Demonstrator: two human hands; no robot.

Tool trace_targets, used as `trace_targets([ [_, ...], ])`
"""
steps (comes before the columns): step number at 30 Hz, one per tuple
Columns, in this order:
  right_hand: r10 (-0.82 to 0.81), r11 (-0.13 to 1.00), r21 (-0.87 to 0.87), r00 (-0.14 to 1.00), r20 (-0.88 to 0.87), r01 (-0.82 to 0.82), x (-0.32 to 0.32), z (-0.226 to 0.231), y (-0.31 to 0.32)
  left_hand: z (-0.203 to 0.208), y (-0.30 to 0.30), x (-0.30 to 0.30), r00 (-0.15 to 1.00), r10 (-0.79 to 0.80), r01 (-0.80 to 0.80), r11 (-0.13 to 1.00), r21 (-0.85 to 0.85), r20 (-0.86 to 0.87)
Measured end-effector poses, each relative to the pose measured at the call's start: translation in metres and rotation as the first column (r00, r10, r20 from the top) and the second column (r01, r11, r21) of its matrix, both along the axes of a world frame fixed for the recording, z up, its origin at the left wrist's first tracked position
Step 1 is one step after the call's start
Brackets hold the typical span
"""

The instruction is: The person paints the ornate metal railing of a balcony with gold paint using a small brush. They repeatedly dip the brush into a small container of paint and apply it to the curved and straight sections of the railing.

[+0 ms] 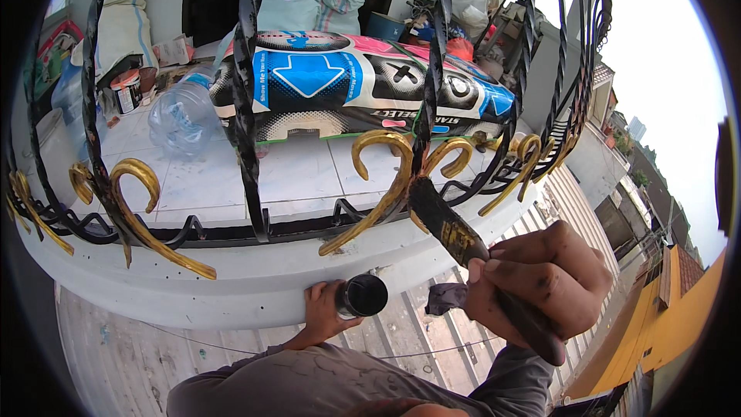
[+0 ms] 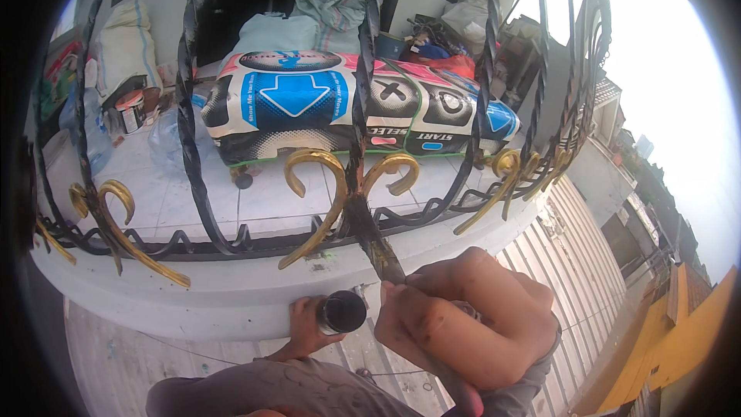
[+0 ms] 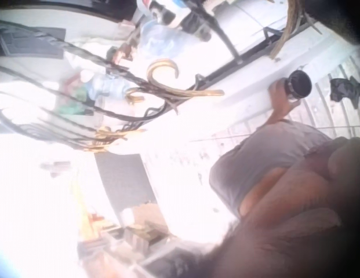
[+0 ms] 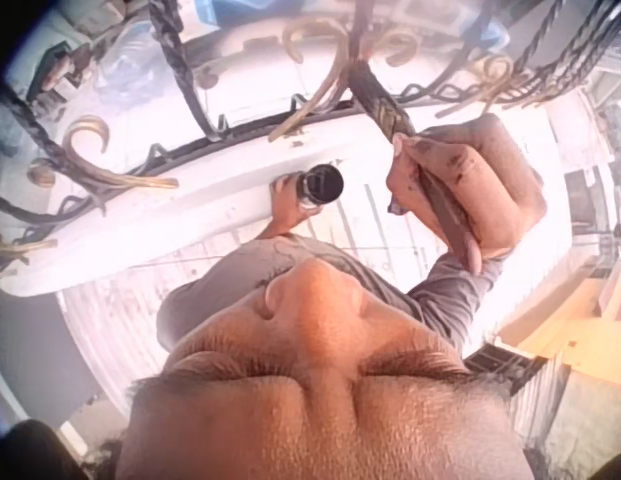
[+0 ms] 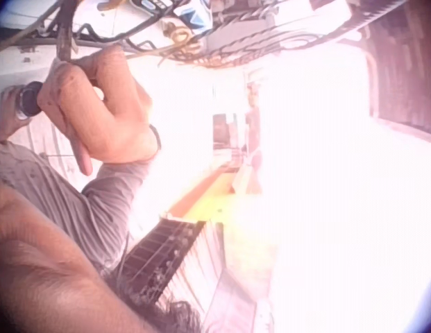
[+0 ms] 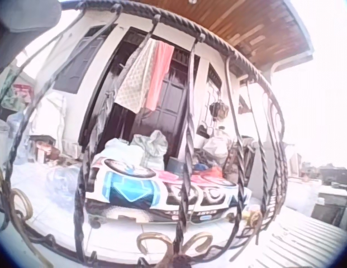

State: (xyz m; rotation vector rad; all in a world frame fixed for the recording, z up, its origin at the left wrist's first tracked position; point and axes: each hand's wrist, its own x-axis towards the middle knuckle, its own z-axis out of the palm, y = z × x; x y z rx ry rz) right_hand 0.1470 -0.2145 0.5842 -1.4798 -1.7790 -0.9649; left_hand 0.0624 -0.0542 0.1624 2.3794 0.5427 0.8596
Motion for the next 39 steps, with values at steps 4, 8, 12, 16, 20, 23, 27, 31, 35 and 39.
trace_targets([
  [4,-0.134,0.988,0.079,0.991,-0.025,0.136,0.01,0.002,0.002,0.004,-0.002,0.0,1.0,0.016,-0.016,1.0,0.019,0.015],
  [8,-0.063,0.995,-0.071,0.998,0.008,0.063,0.013,-0.001,0.002,0.002,0.0,0.002,1.0,0.011,-0.011,1.0,0.009,0.013],
  [12,-0.079,0.992,0.099,0.997,0.025,0.076,0.011,0.011,0.006,-0.001,0.005,0.007,0.999,0.013,-0.016,0.998,0.053,0.051],
  [16,0.04,0.978,0.206,0.993,-0.113,-0.016,0.033,0.038,0.022,-0.002,0.006,0.008,0.999,0.008,-0.011,0.998,0.06,0.045],
  [20,0.176,0.965,0.226,0.964,-0.201,-0.129,0.045,0.043,0.032,-0.001,0.006,0.006,0.999,0.01,-0.012,0.999,0.038,0.038],
  [23,0.067,0.997,-0.033,0.997,-0.047,-0.068,0.036,0.035,0.022,-0.001,0.007,0.007,1.0,0.005,-0.006,0.999,0.041,0.031],
  [27,0.109,0.994,0.01,0.988,-0.105,-0.109,0.035,0.031,0.017,-0.001,0.006,0.008,0.999,0.012,-0.015,0.998,0.062,0.047],
  [31,0.063,0.977,0.213,0.966,-0.25,-0.008,0.036,0.019,0.018,-0.001,0.006,0.008,0.998,0.016,-0.021,0.997,0.08,0.065],
  [35,-0.091,0.995,0.033,0.986,-0.139,0.097,0.018,-0.015,0.004,-0.003,0.007,0.006,0.998,0.007,-0.011,0.998,0.068,0.065],
  [39,-0.013,0.975,0.217,0.988,-0.153,0.046,0.003,-0.061,-0.006,-0.003,0.007,0.007,0.998,0.009,-0.014,0.996,0.087,0.061],
])
